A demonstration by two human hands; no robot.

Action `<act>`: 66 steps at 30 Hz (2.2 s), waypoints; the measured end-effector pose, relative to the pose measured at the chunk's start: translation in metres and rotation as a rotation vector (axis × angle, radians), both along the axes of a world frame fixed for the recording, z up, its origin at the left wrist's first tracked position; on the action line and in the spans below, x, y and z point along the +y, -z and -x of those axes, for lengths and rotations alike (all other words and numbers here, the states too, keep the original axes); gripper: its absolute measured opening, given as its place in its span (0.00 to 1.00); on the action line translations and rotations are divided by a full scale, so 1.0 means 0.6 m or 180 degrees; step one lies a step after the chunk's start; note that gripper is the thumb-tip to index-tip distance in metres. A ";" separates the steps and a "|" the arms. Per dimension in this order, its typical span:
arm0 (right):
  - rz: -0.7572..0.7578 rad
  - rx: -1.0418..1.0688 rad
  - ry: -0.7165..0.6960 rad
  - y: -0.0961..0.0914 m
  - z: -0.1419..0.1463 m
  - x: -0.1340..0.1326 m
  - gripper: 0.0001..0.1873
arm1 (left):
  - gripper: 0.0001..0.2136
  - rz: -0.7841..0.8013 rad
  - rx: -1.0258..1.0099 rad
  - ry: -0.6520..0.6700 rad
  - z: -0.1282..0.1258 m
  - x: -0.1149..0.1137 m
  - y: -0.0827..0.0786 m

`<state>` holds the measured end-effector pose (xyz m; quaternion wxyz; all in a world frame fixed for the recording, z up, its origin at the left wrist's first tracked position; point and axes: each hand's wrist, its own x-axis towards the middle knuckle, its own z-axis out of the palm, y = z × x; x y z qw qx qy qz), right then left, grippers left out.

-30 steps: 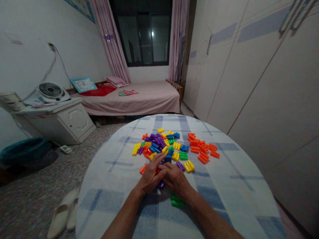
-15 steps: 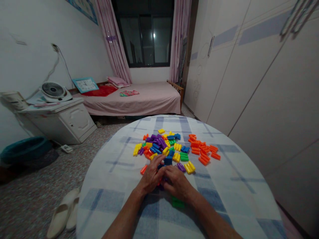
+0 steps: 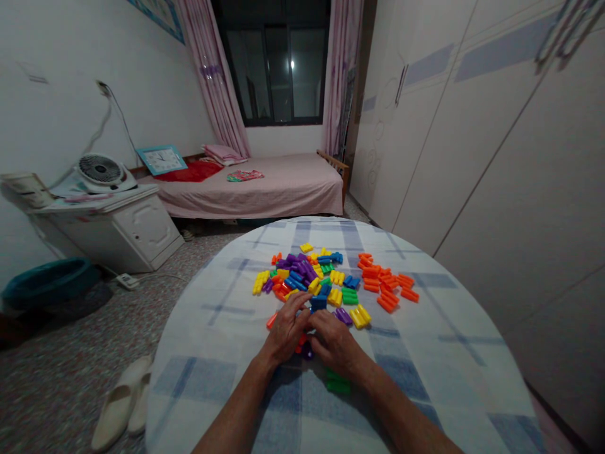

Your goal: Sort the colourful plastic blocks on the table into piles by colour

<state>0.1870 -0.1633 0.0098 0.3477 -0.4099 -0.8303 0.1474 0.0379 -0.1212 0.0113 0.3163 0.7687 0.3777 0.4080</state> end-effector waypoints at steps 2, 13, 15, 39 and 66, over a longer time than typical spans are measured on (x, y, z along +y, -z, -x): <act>0.0085 -0.0088 -0.0135 -0.008 0.003 -0.006 0.12 | 0.18 0.0045 0.0009 -0.0050 0.000 0.000 -0.002; 0.0124 -0.0167 0.0064 0.010 0.015 -0.001 0.05 | 0.19 0.0170 -0.0174 -0.0202 0.000 0.007 0.003; 0.0078 -0.0099 0.0076 0.009 0.012 0.001 0.07 | 0.19 0.0171 -0.0177 -0.0161 0.001 0.007 0.004; 0.0213 0.0125 0.3512 0.005 -0.168 0.047 0.15 | 0.18 -0.0026 -0.0258 -0.0415 0.004 -0.002 -0.006; 0.0048 0.0485 0.2534 0.061 -0.192 0.077 0.15 | 0.18 -0.0516 0.0435 -0.1570 0.035 0.064 0.051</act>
